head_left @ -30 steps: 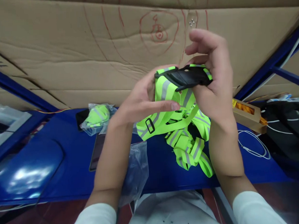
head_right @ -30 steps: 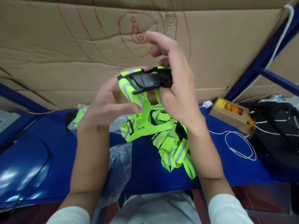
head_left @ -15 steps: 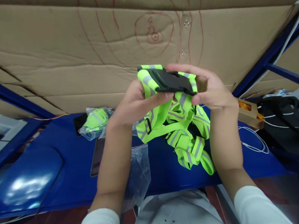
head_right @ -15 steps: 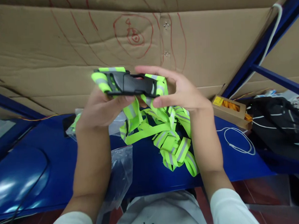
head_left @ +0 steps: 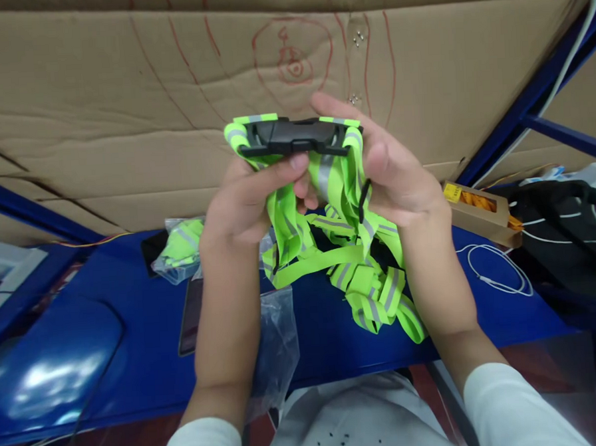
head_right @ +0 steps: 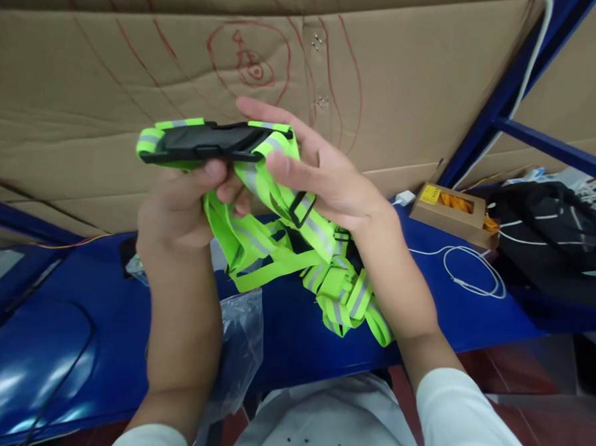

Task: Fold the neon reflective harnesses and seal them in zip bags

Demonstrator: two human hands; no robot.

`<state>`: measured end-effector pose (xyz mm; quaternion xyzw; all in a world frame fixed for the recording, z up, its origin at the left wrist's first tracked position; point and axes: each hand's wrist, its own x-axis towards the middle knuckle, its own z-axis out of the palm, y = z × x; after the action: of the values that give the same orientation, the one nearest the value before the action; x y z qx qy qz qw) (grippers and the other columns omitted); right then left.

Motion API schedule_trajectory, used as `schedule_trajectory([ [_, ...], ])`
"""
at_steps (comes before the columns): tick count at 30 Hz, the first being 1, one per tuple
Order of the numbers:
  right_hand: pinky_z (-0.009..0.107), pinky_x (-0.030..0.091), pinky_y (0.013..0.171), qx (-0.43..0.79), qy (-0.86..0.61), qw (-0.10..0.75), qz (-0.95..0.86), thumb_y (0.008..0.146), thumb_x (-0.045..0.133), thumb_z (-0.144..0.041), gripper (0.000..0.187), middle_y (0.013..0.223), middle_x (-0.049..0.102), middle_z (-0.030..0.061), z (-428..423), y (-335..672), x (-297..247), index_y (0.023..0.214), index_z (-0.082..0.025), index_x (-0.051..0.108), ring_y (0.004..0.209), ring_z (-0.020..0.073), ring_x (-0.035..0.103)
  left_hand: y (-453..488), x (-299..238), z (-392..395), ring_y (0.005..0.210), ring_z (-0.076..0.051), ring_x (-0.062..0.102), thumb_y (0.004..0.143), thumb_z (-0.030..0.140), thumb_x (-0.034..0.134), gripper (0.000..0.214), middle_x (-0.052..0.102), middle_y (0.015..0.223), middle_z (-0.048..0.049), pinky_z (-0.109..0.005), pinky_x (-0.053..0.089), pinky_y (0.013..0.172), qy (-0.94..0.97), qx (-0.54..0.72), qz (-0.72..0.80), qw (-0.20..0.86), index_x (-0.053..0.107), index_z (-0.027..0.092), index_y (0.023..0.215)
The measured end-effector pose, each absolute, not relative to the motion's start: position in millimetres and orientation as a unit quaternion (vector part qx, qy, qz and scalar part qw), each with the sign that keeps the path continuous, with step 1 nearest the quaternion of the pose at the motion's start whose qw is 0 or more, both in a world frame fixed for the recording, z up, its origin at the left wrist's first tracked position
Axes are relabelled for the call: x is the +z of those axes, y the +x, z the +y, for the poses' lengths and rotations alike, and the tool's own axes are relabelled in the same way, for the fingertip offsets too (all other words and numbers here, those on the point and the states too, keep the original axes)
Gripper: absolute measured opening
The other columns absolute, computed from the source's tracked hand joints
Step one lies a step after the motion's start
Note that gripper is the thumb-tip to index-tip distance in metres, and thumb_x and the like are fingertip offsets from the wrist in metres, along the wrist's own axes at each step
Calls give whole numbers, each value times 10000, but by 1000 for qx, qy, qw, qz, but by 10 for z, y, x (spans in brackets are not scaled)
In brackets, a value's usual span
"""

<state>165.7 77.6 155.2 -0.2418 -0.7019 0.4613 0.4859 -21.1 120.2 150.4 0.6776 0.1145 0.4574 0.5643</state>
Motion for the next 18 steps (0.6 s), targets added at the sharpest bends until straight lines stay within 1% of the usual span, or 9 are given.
schedule_trajectory([
  [2,414,637,883,473,-213,492,-699,720,790,-579,999,1124,726,-3,781,1681,1545,1561,-336,309,998,230,734,-230,1521,1191,505,-119,620,818,498,828,335,656,625,40,-245,458,418,672,453,124,572,636,224,834],
  [3,419,634,898,484,-206,493,-693,688,832,-527,1002,1082,729,-15,782,1699,1546,1541,-337,342,998,230,730,-237,1533,1182,511,-121,636,815,515,828,337,715,693,27,-245,455,411,673,444,122,578,670,223,871],
  [4,422,632,912,496,-204,488,-688,677,853,-485,941,1046,733,-21,783,1716,1549,1493,-326,413,994,229,729,-240,1543,1173,523,-122,652,819,525,824,340,767,795,16,-246,456,409,676,435,111,584,705,229,937],
  [6,418,627,937,520,-202,453,-696,712,849,-436,660,1000,746,-10,781,1737,1556,1292,-265,586,983,228,737,-234,1554,1156,541,-123,672,842,518,807,347,804,944,12,-245,450,404,686,418,72,591,737,256,1059],
  [7,412,629,933,528,-193,431,-706,741,836,-415,505,971,750,-1,777,1738,1560,1166,-230,634,961,227,744,-226,1555,1149,530,-121,667,842,506,812,343,806,949,15,-241,436,392,693,409,50,592,746,261,1073],
  [9,383,638,889,516,-175,426,-722,804,798,-368,298,886,750,-6,757,1724,1572,998,-198,649,874,206,754,-201,1554,1129,505,-115,643,827,469,838,315,792,876,12,-232,419,373,702,412,29,580,765,238,1029],
  [11,346,631,866,468,-191,450,-736,860,756,-325,188,849,749,-25,721,1710,1594,951,-198,652,842,181,752,-177,1555,1101,547,-123,648,789,378,887,280,767,849,2,-235,461,395,698,451,36,554,780,210,985],
  [14,326,618,886,399,-224,456,-763,897,719,-343,140,874,759,-32,666,1730,1638,924,-212,682,887,177,747,-166,1554,1068,632,-152,664,754,276,915,285,747,889,-18,-292,553,495,688,499,71,521,796,206,1003],
  [18,329,579,1028,310,-275,469,-780,844,772,-353,145,975,767,-35,655,1828,1675,918,-235,734,1069,201,714,-189,1513,1093,625,-166,667,741,352,926,369,749,867,-13,-328,565,550,714,519,78,462,793,243,1068],
])
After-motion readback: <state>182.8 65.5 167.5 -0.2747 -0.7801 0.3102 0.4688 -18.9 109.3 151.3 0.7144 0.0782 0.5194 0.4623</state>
